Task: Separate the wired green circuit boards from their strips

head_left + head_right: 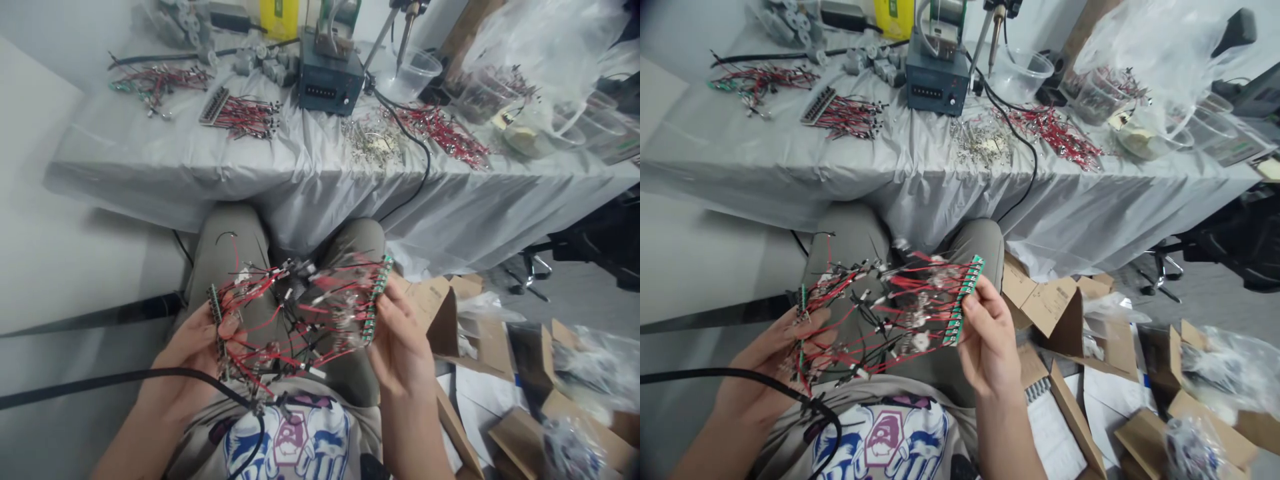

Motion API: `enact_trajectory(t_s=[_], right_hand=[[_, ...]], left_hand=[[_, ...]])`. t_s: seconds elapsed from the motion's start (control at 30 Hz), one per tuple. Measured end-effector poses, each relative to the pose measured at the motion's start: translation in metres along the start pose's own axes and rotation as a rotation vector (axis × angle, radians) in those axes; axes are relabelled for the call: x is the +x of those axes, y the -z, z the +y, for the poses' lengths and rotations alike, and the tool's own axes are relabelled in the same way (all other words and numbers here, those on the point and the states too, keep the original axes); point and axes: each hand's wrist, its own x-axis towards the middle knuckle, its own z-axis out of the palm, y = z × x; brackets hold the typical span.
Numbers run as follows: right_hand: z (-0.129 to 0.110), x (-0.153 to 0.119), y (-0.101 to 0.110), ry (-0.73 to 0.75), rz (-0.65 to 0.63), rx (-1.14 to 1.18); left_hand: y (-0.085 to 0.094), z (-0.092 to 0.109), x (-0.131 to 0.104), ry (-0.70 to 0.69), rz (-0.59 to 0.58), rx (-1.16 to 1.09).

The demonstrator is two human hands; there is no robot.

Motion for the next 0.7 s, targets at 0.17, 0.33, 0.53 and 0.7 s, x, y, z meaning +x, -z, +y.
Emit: enact_trajectory(t_s=[0.17,0.33,0.53,0.7], right_hand=[[0.012,-0.003,-0.007,-0.051,-0.033,0.020],[0.016,-0.005,-0.009,-0.056,-0.004,0.046],[0.013,0.000,0.000,-0.021,0.043,0.048],[0.013,0.004,0.002,-0.002,0.059,0.012]], left_hand=[[0.000,-0.004,-0.001,0.001,-0.019,-0.027],[0.005,-0.004,-0.003,0.022,-0.037,-0.055],[0.005,-0.004,-0.003,0.044,-0.054,-0.068],[-0.001,-0.005,-0.002,0.071,-0.093,-0.052]])
